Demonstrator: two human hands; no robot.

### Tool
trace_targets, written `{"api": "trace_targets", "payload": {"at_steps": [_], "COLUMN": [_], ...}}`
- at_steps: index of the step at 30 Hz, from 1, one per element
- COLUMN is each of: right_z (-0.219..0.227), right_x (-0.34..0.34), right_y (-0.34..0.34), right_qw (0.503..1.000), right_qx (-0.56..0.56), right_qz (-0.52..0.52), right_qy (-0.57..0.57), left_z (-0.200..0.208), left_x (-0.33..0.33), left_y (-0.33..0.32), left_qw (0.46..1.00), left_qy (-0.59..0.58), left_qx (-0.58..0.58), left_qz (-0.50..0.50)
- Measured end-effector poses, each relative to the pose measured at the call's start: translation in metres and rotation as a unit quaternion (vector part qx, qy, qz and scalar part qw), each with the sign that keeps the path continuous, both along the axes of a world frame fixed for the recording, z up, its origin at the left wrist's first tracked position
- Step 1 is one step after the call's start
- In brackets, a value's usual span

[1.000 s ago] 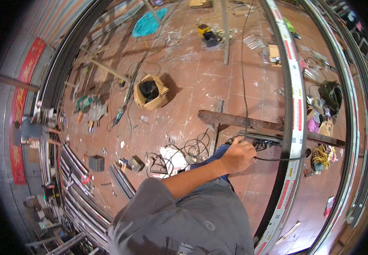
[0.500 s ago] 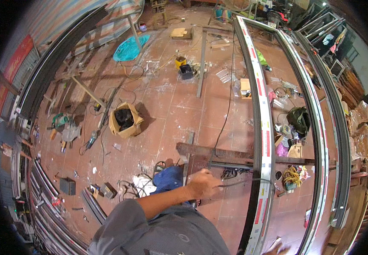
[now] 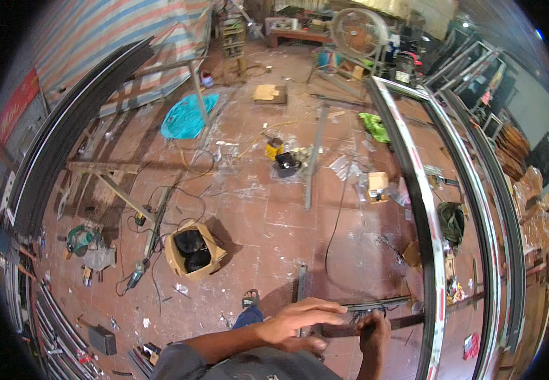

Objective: The person assembles a window frame by hand, fitting rubber seals into the frame's grooves and using shears to trim excess material. The person then uses a power drill to secure components and continues to adjust the frame and seals.

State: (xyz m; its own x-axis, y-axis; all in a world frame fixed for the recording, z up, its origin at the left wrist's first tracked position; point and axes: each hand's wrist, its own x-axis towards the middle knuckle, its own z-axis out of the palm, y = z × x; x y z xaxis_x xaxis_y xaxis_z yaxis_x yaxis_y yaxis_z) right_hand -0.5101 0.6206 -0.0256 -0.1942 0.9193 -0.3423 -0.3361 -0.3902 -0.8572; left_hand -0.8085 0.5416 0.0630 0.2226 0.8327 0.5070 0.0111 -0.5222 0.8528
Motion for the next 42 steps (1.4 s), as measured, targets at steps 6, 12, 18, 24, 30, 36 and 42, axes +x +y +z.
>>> {"api": "trace_targets", "payload": {"at_steps": [6, 12, 18, 24, 30, 36, 42], "right_z": [-0.035, -0.038, -0.046, -0.081, -0.047, -0.027, -0.115], "right_x": [-0.144, -0.254, -0.328, -0.375, -0.441, -0.549, -0.58], "right_y": [0.076, 0.139, 0.233, 0.379, 0.554, 0.723, 0.892], "right_qw": [0.993, 0.995, 0.99, 0.992, 0.992, 0.979, 0.828], "right_qx": [-0.078, -0.069, -0.012, -0.033, 0.001, 0.034, 0.248], "right_qz": [-0.036, 0.007, 0.033, 0.016, -0.093, -0.164, -0.19], "right_qy": [-0.079, -0.075, -0.134, -0.117, -0.091, -0.12, -0.466], "left_z": [0.088, 0.099, 0.077, 0.054, -0.05, -0.285, -0.345], "left_x": [-0.148, -0.226, -0.271, -0.337, -0.472, -0.545, -0.662], "left_y": [-0.03, 0.002, 0.066, 0.201, 0.295, 0.224, 0.271], "left_qw": [0.975, 0.977, 0.968, 0.94, 0.759, 0.611, 0.527], "left_qy": [-0.217, -0.129, -0.172, -0.256, -0.303, -0.169, -0.229], "left_qx": [0.052, 0.165, 0.097, 0.147, -0.179, -0.448, -0.618], "left_qz": [-0.002, 0.042, 0.152, 0.173, 0.548, 0.631, 0.537]}}
